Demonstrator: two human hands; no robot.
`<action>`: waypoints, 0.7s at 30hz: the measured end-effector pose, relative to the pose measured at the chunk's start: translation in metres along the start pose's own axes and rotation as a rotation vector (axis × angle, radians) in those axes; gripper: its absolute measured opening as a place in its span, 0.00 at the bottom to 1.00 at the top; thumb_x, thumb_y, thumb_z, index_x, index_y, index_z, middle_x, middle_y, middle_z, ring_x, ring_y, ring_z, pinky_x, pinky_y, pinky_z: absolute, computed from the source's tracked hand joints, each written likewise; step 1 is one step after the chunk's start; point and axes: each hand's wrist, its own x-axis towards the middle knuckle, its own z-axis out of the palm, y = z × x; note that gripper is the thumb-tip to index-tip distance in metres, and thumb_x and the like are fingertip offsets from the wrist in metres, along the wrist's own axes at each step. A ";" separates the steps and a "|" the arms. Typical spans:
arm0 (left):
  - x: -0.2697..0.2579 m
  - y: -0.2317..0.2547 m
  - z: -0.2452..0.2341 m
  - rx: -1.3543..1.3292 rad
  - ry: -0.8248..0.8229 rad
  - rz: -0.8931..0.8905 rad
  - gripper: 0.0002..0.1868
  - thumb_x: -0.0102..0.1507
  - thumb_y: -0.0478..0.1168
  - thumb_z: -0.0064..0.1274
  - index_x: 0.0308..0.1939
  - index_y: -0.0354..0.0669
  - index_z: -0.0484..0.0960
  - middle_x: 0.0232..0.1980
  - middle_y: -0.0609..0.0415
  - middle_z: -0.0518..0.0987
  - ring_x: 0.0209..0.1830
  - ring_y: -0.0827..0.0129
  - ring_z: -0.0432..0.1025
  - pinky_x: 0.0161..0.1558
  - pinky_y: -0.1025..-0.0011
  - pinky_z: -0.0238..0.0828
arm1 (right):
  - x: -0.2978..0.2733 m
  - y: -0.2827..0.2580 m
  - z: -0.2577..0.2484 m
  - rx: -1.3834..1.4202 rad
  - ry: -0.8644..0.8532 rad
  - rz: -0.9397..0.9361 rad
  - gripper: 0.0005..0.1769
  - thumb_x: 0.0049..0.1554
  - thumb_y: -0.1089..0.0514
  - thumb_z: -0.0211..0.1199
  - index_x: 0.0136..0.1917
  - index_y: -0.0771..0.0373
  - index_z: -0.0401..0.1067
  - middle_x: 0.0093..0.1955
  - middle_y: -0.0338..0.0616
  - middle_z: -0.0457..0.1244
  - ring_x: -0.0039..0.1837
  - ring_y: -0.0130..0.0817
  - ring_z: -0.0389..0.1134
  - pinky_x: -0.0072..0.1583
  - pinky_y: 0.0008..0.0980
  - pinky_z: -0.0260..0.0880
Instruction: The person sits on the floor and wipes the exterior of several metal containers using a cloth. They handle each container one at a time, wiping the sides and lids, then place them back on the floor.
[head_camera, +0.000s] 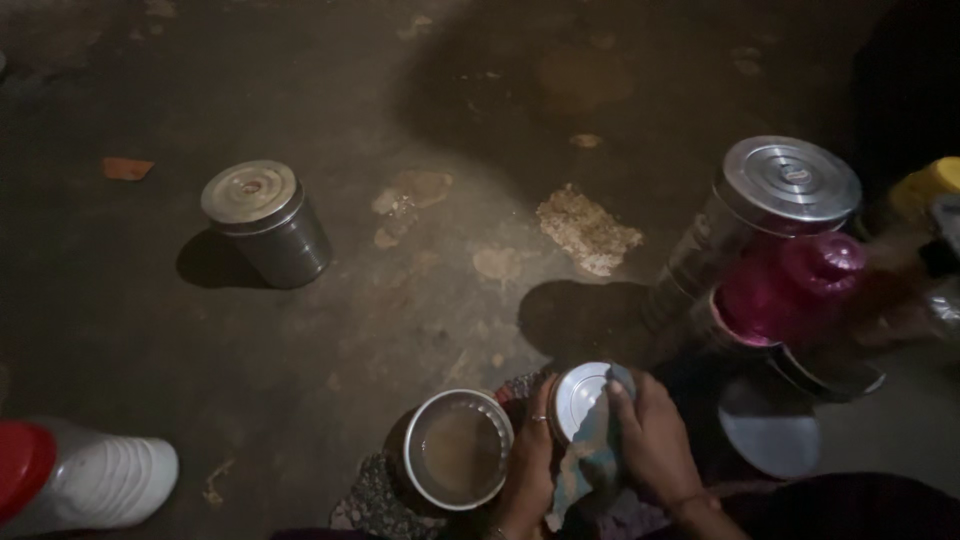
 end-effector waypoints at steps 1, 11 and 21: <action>0.004 0.003 0.002 0.052 0.000 -0.033 0.29 0.73 0.43 0.28 0.79 0.43 0.58 0.75 0.43 0.70 0.74 0.58 0.65 0.72 0.65 0.60 | -0.004 0.005 0.000 0.053 0.016 0.030 0.33 0.63 0.34 0.46 0.67 0.59 0.68 0.63 0.60 0.67 0.66 0.58 0.68 0.65 0.47 0.67; 0.030 0.010 -0.029 0.046 -0.325 -0.163 0.48 0.65 0.59 0.48 0.82 0.47 0.43 0.83 0.48 0.55 0.83 0.59 0.47 0.77 0.64 0.39 | -0.001 0.024 0.006 0.141 -0.085 0.346 0.33 0.63 0.35 0.45 0.72 0.57 0.64 0.57 0.65 0.69 0.61 0.60 0.71 0.60 0.48 0.71; 0.038 -0.032 -0.022 0.327 -0.111 -0.077 0.41 0.71 0.65 0.14 0.82 0.45 0.41 0.85 0.49 0.45 0.85 0.61 0.38 0.79 0.64 0.35 | 0.025 -0.059 -0.015 -0.318 -0.208 -0.142 0.32 0.60 0.35 0.51 0.66 0.59 0.66 0.57 0.56 0.66 0.60 0.54 0.68 0.60 0.47 0.69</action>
